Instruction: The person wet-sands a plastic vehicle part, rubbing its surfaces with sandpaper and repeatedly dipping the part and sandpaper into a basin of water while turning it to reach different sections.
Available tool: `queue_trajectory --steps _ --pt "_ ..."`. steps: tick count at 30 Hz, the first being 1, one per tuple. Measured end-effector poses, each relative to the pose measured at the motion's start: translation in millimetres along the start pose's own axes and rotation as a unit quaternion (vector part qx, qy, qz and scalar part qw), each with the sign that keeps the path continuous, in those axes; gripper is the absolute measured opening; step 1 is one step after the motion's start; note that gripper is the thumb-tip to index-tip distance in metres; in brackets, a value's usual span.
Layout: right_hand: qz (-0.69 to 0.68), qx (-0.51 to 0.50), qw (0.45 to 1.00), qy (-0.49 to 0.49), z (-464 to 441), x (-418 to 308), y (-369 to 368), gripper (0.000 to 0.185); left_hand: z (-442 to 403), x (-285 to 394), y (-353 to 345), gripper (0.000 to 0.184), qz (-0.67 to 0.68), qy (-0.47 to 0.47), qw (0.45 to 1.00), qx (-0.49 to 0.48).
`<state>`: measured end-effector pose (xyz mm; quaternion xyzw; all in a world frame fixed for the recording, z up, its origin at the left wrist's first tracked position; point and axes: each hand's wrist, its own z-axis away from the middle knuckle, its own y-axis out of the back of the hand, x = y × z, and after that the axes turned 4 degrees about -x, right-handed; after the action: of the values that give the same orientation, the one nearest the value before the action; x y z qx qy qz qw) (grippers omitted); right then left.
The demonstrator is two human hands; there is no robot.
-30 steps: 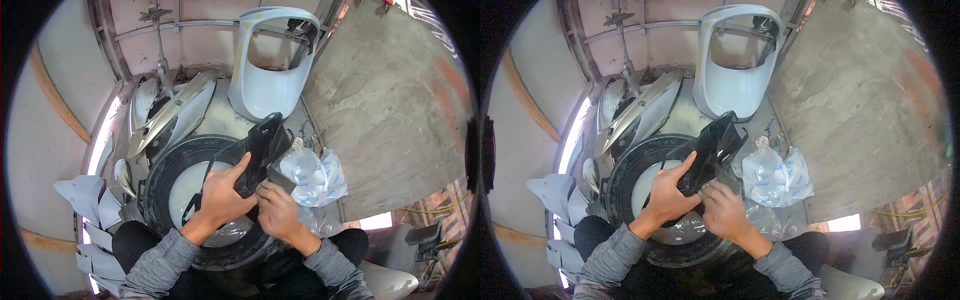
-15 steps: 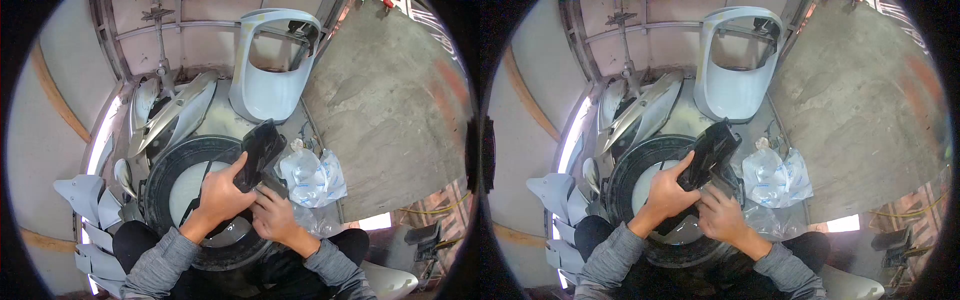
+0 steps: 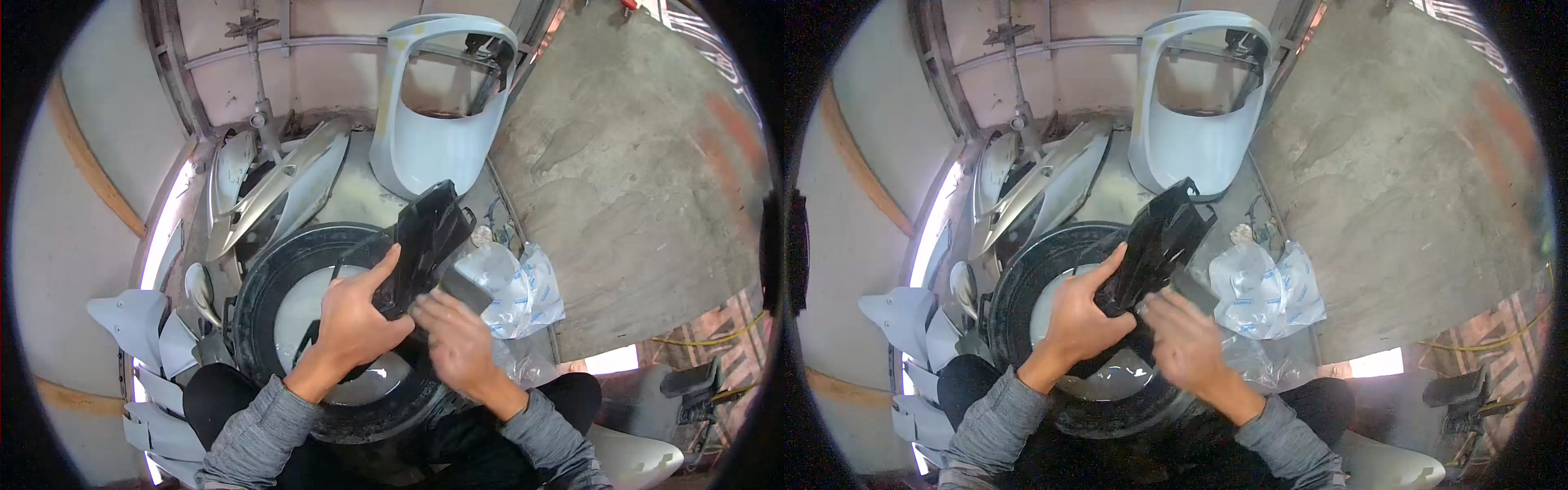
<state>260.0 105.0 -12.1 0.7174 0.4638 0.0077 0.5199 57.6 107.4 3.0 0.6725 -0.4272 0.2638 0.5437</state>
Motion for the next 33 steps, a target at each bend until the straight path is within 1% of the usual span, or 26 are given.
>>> queue_trajectory --steps 1,2,3,4,5,6,7,8,9,11,12,13,14,15,16,17,18,19,21,23,24,25,26,27,29,33 --pt "0.005 -0.005 0.999 0.034 2 -4 -1 0.03 0 1 0 0.08 -0.001 -0.004 1.0 -0.002" --pt "-0.045 0.023 0.999 -0.009 0 6 -1 0.031 1 2 1 0.081 -0.014 -0.012 1.0 -0.007" --pt "-0.039 0.011 0.997 -0.07 -2 17 2 0.031 2 3 2 0.081 -0.025 -0.019 0.999 -0.01" --pt "-0.099 0.023 0.989 -0.106 -4 23 3 0.031 2 -3 0 0.082 0.006 -0.034 0.999 0.014" --pt "-0.158 0.035 0.977 -0.142 -7 26 6 0.03 2 -2 1 0.082 0.007 -0.035 0.999 0.013" --pt "-0.156 0.037 0.977 -0.141 -6 22 7 0.03 2 2 4 0.083 0.018 -0.017 1.0 0.0" --pt "-0.122 0.042 0.986 -0.111 -4 13 8 0.03 1 4 7 0.084 0.028 -0.001 1.0 -0.015" --pt "-0.088 0.045 0.992 -0.08 -3 9 8 0.031 3 5 8 0.085 0.049 -0.002 0.999 -0.019" --pt "-0.088 0.047 0.992 -0.081 -3 13 9 0.031 5 5 7 0.085 0.048 -0.003 0.999 -0.021" --pt "-0.149 0.051 0.973 -0.168 -5 25 11 0.029 6 6 4 0.084 0.037 0.006 0.999 0.003" --pt "-0.116 0.054 0.979 -0.155 -4 20 9 0.028 6 4 2 0.084 0.037 0.004 0.999 0.002" --pt "-0.074 0.055 0.992 -0.089 -6 6 8 0.026 7 0 -1 0.086 0.018 -0.025 0.999 0.008" --pt "-0.054 0.065 0.995 -0.045 -6 -2 6 0.026 7 -3 -3 0.087 -0.001 -0.054 0.998 0.013" --pt "-0.034 0.075 0.997 -0.002 -6 -6 6 0.025 8 -3 -3 0.087 -0.002 -0.055 0.998 0.012" --pt "-0.033 0.078 0.996 -0.004 -4 1 7 0.025 9 -2 -4 0.089 0.0 -0.042 0.999 0.001" --pt "-0.107 0.077 0.988 -0.085 -4 15 9 0.025 10 -2 -4 0.091 0.001 -0.028 1.0 -0.009" --pt "-0.181 0.076 0.967 -0.161 -5 23 11 0.025 12 -2 -4 0.091 0.0 -0.03 1.0 -0.008" --pt "-0.181 0.078 0.967 -0.16 -4 21 9 0.025 13 -3 -4 0.092 0.005 -0.035 0.999 0.0" --pt "-0.095 0.124 0.986 -0.056 -1 15 6 0.026 15 -2 -3 0.093 0.011 -0.039 0.999 0.008" --pt "-0.102 0.119 0.985 -0.076 -4 20 17 0.028 18 1 -1 0.092 -0.021 -0.063 0.998 0.01" --pt "-0.14 0.109 0.976 -0.128 -5 28 20 0.029 19 1 0 0.092 -0.021 -0.065 0.998 0.009" --pt "-0.179 0.098 0.963 -0.178 -6 35 23 0.029 19 0 2 0.093 0.007 -0.044 0.999 0.006" --pt "-0.212 0.097 0.953 -0.192 -4 39 26 0.03 20 -1 2 0.093 0.036 -0.02 0.999 0.0" --pt "-0.213 0.098 0.953 -0.194 -2 40 29 0.03 21 -2 1 0.093 0.036 -0.021 0.999 -0.002" --pt "-0.211 0.11 0.952 -0.195 -1 43 31 0.033 20 -4 1 0.093 0.052 -0.052 0.997 0.017" --pt "-0.176 0.145 0.956 -0.185 -4 25 37 0.031 19 -3 -1 0.093 0.054 -0.063 0.996 0.018"
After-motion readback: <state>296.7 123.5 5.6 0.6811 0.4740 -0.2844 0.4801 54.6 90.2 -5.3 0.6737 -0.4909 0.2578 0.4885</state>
